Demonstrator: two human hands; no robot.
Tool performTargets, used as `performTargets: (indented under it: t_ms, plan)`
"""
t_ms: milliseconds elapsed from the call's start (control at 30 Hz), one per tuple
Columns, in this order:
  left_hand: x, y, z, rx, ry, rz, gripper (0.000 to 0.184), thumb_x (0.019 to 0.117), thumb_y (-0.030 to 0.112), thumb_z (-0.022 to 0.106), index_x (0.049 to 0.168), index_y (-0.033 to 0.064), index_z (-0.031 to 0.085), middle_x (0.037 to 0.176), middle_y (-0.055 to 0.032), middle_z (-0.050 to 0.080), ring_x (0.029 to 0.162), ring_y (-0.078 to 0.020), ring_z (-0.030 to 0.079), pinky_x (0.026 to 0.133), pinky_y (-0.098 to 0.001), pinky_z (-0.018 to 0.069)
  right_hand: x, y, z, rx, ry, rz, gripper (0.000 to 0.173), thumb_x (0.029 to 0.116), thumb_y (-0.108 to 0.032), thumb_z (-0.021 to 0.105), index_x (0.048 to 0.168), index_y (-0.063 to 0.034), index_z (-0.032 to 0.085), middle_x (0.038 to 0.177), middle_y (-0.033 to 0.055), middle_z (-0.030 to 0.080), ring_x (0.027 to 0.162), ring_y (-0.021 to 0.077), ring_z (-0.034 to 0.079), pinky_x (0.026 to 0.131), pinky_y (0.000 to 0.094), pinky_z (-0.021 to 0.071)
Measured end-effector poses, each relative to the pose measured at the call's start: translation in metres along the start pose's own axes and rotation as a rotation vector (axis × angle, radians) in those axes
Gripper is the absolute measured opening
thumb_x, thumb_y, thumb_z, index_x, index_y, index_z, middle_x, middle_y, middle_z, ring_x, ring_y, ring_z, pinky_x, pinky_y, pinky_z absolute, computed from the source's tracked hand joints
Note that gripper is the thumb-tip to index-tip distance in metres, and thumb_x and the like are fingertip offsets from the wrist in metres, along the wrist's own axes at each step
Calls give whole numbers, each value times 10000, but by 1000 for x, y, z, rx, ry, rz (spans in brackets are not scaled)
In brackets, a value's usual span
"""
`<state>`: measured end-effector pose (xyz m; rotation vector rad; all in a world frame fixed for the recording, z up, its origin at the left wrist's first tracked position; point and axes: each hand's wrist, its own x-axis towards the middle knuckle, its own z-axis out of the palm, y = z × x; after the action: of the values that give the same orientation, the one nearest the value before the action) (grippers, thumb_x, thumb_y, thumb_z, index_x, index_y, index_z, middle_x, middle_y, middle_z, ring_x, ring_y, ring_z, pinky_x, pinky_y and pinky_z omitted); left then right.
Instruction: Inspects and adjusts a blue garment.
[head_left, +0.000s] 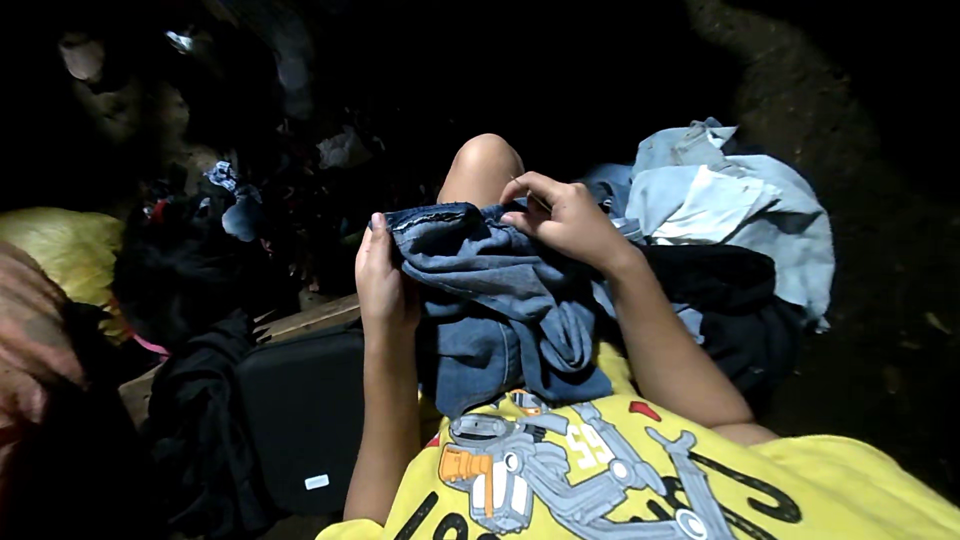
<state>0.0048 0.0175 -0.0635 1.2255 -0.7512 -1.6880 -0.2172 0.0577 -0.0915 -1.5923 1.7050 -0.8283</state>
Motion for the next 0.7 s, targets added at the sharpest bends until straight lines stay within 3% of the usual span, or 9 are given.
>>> performTargets:
  t_ms: [100, 200, 367, 433, 467, 533, 600, 667, 700]
  plan:
    - [4, -3, -8, 71, 20, 38, 304, 1130, 333, 332, 1094, 176, 589, 898, 73, 692, 839, -16, 690, 778, -223, 593, 1, 2, -6, 24, 60, 51, 136, 970, -153, 665, 1045, -41, 685, 784, 40, 628, 642, 95, 542, 621, 304, 472]
    - [5, -7, -12, 107, 9, 84, 278, 1128, 332, 337, 1065, 207, 578, 873, 107, 680, 804, 12, 680, 750, -188, 585, 5, 5, -11, 131, 158, 68, 131, 983, -149, 638, 1037, -31, 658, 720, -43, 546, 590, -26, 444, 588, 155, 398]
    - [15, -10, -11, 195, 19, 90, 256, 1132, 250, 327, 1064, 163, 558, 844, 103, 654, 777, 28, 658, 729, -176, 572, 11, 4, -8, 74, 240, 105, 184, 995, -150, 610, 1124, -31, 667, 723, -31, 502, 582, 14, 400, 572, 194, 368]
    - [22, -8, -20, 432, 53, 151, 240, 1115, 242, 400, 1243, 86, 531, 1006, 46, 611, 858, 26, 620, 772, -184, 543, 9, 2, -12, 199, 240, 167, 265, 1036, -132, 516, 1251, -35, 635, 816, -15, 547, 617, 19, 428, 590, 200, 390]
    - [23, -4, -27, 549, 50, 195, 354, 1103, 258, 431, 1367, 27, 484, 1176, -42, 592, 990, -29, 596, 870, -240, 511, 6, -1, -16, 335, 243, 206, 282, 1060, -136, 461, 1278, -53, 619, 843, -33, 556, 611, -4, 438, 564, 172, 389]
    - [23, 9, -32, 745, 17, 319, 461, 1083, 295, 466, 1442, 7, 459, 1392, -157, 548, 1208, -158, 584, 999, -345, 495, 1, -8, -24, 574, 257, 274, 337, 1104, -199, 349, 1315, -107, 595, 756, -92, 536, 561, -15, 506, 482, 152, 452]
    - [23, 25, -23, 887, -84, 493, 386, 1059, 247, 521, 1350, 0, 582, 1351, -189, 564, 1189, -184, 601, 979, -320, 518, -4, -16, -32, 654, 204, 237, 391, 1123, -252, 278, 1401, -139, 529, 739, -95, 566, 587, 7, 577, 507, 178, 523]
    - [30, 35, -11, 1018, -260, 595, 307, 1003, 192, 591, 1234, 13, 685, 1263, -182, 618, 1142, -204, 618, 944, -334, 528, -9, -24, -32, 600, 155, 157, 405, 1120, -275, 299, 1431, -130, 514, 690, -96, 526, 517, -17, 498, 452, 137, 442]
    - [36, 38, -6, 1084, -365, 595, 297, 981, 194, 617, 1207, 24, 707, 1260, -178, 638, 1161, -253, 617, 960, -416, 510, -11, -30, -30, 532, 129, 130, 431, 1123, -332, 295, 1446, -148, 512, 666, -87, 490, 474, -25, 423, 412, 119, 356]
